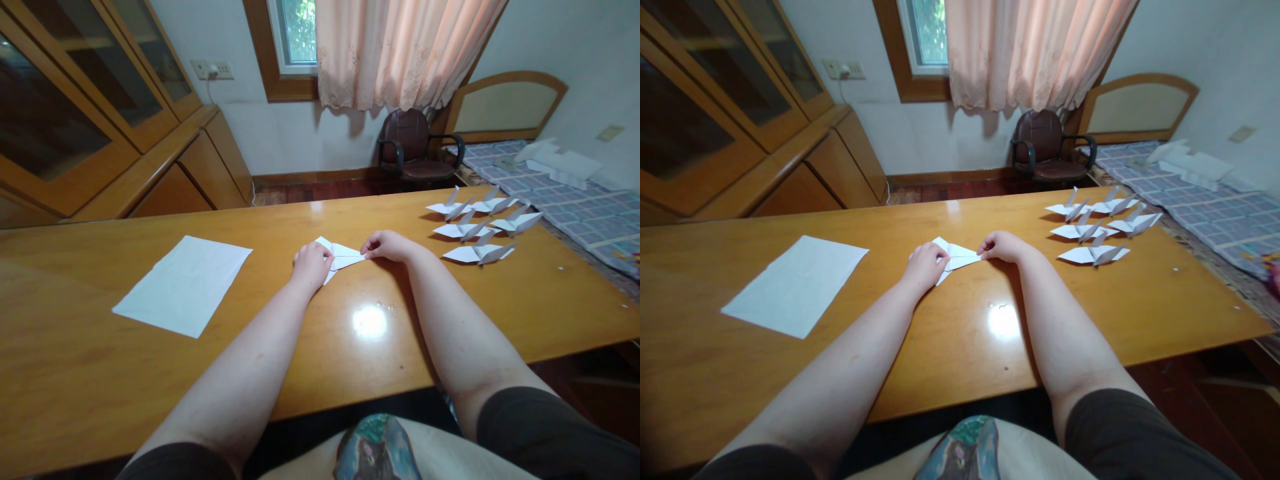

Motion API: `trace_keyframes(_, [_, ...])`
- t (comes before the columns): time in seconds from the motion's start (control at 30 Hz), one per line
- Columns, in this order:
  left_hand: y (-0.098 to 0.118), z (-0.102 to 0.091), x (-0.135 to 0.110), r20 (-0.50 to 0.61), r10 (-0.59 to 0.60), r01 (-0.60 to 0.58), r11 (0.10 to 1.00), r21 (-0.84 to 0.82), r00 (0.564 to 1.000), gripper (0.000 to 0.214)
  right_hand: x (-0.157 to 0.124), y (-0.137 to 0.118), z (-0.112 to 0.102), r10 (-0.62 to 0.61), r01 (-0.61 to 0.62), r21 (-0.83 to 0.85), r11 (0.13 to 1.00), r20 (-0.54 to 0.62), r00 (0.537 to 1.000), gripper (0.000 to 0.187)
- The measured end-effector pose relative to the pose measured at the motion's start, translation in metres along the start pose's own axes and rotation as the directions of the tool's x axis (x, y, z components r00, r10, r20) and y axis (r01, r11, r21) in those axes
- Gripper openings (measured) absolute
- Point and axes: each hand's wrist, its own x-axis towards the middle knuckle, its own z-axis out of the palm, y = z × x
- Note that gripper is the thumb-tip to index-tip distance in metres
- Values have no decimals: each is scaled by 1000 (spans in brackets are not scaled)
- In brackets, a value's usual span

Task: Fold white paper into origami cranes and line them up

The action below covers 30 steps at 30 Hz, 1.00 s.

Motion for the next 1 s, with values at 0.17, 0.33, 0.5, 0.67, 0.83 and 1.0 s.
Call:
trace_keyframes(0.17, [0, 0, 0, 4, 2, -2, 1000, 2, 1000, 18, -4, 0, -6, -41, 41, -54, 998, -2, 999, 23])
trace_keyframes(0.33, [0, 1, 0, 1, -2, 2, 1000, 7, 1000, 18, -6, -2, -7, -2, 2, -32, 999, -15, 1000, 27])
trace_keyframes(0.5, [1, 0, 0, 16, -15, 15, 1000, 18, 1000, 19, -7, -4, -6, 29, -28, 6, 1000, -25, 999, 26])
trace_keyframes(0.67, [3, -2, -1, 21, -17, 17, 1000, 22, 1000, 21, -8, -5, -7, -15, 15, 4, 1000, -10, 1000, 22])
trace_keyframes(0.83, [3, -2, -1, 17, -13, 13, 1000, 18, 1000, 22, -6, -2, -8, -49, 48, -42, 998, -14, 999, 22])
trace_keyframes(1.0, [2, 0, -1, 13, -10, 9, 1000, 15, 1000, 21, -3, 2, -7, -51, 50, -52, 997, -9, 999, 22])
